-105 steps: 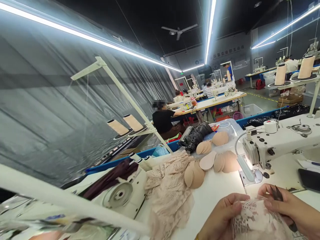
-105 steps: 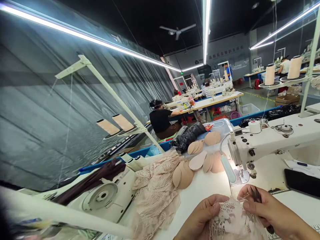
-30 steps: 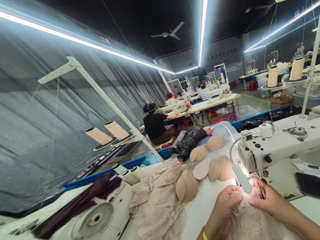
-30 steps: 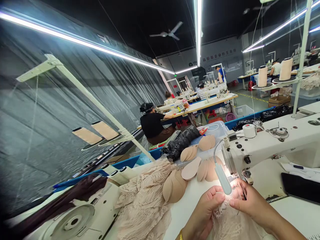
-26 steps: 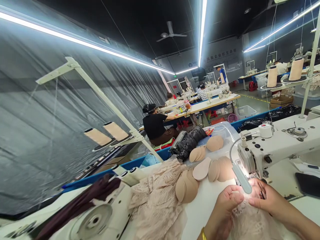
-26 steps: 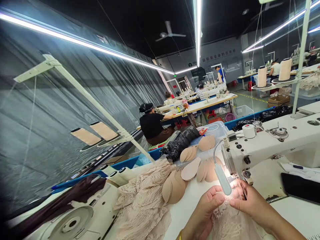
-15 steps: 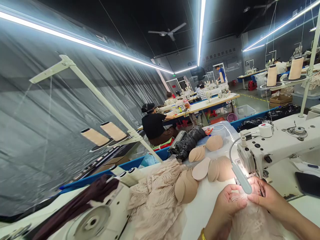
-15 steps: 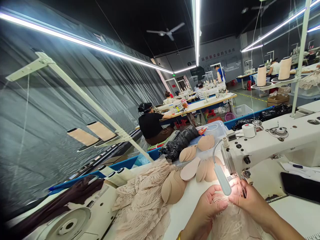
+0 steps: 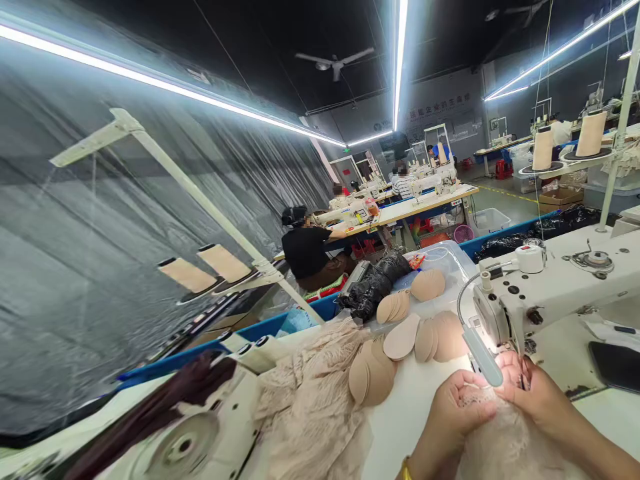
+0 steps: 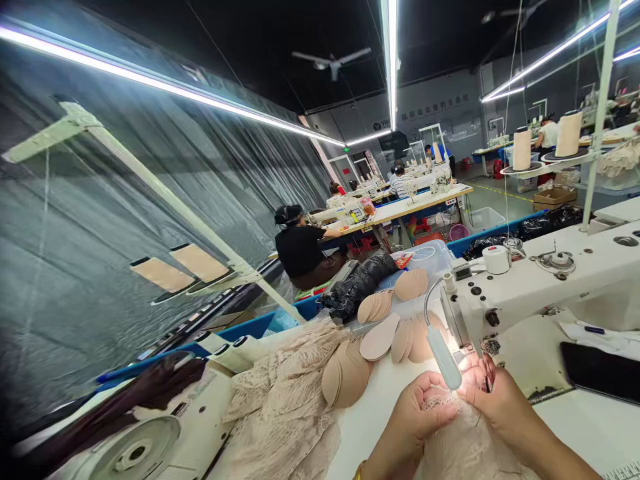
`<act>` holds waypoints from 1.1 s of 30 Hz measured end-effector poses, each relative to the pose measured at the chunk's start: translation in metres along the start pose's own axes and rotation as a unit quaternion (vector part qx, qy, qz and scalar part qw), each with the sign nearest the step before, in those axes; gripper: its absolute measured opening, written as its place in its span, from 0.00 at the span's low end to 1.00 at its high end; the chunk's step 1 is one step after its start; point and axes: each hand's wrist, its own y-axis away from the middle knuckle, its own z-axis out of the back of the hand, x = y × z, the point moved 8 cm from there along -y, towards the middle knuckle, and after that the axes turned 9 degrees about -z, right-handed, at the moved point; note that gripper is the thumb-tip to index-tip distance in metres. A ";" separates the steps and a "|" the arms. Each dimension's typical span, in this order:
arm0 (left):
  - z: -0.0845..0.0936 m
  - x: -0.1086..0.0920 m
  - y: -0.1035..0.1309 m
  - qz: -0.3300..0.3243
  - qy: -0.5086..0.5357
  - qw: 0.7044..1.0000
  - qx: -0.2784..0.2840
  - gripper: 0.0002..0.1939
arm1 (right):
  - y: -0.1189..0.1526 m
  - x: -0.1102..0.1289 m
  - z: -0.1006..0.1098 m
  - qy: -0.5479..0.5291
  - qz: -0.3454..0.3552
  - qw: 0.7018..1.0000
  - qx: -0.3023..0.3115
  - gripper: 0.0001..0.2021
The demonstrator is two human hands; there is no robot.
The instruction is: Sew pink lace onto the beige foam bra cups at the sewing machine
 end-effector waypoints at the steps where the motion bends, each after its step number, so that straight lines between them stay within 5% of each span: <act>1: -0.001 -0.002 0.001 0.000 -0.003 1.000 0.002 0.31 | 0.000 -0.003 0.001 -0.001 -0.005 1.000 -0.005 0.23; 11: 0.005 0.004 -0.005 -0.042 -0.033 0.998 -0.020 0.35 | 0.005 0.011 -0.001 0.032 0.017 0.999 0.002 0.24; 19: 0.004 -0.001 -0.004 -0.048 -0.042 0.997 -0.029 0.31 | 0.003 0.006 0.000 0.043 0.026 0.998 -0.033 0.13; 33: 0.004 0.005 -0.012 -0.050 -0.004 0.998 -0.026 0.29 | 0.004 0.011 0.001 0.025 0.026 0.999 -0.002 0.18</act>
